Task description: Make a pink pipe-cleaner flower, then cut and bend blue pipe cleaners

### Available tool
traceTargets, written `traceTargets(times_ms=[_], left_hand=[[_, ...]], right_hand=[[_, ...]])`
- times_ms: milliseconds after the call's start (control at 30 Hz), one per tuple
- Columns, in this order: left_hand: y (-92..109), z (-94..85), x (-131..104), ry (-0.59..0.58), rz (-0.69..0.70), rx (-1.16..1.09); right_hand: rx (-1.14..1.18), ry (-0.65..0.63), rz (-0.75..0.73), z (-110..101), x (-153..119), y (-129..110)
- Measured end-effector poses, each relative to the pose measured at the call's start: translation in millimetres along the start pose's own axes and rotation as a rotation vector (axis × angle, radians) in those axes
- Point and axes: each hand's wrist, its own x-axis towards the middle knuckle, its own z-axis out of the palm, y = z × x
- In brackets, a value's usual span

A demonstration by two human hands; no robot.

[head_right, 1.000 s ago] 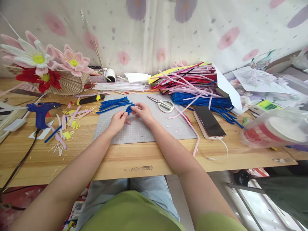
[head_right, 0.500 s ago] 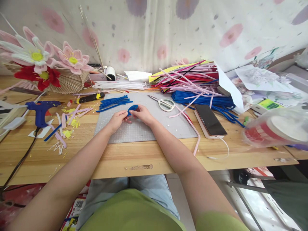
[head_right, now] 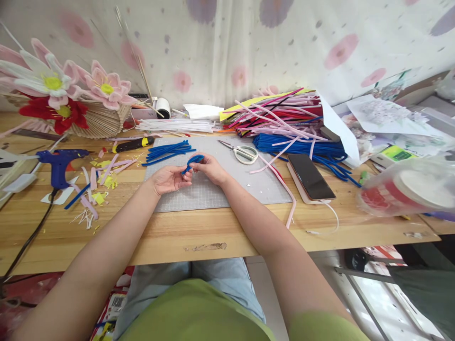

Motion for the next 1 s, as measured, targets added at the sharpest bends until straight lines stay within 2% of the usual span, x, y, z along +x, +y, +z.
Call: traceTargets(times_ms=[133,300,633,867,1000], left_hand=[[-2,1.8,-2,-0.055,-0.121,-0.17],[-6,5.4,-2,-0.069,-0.149,-0.282],[-11,13.1,1,0.019,-0.054,-0.306],[-14,17.1,5,0.092,0.066,-0.249],[-13,18.5,4,0.108,0.062,-0.218]], right_hand=[[0.067,-0.015,0.02,2,-2,-2],[0.094,-0.003,0.069,3,-3,-5],[0.128,-0.052,0.096,6,-3,-7],[0.026,0.101,-0.018,2,2,-2],[-0.067,0.132,-0.055,-5,4,2]])
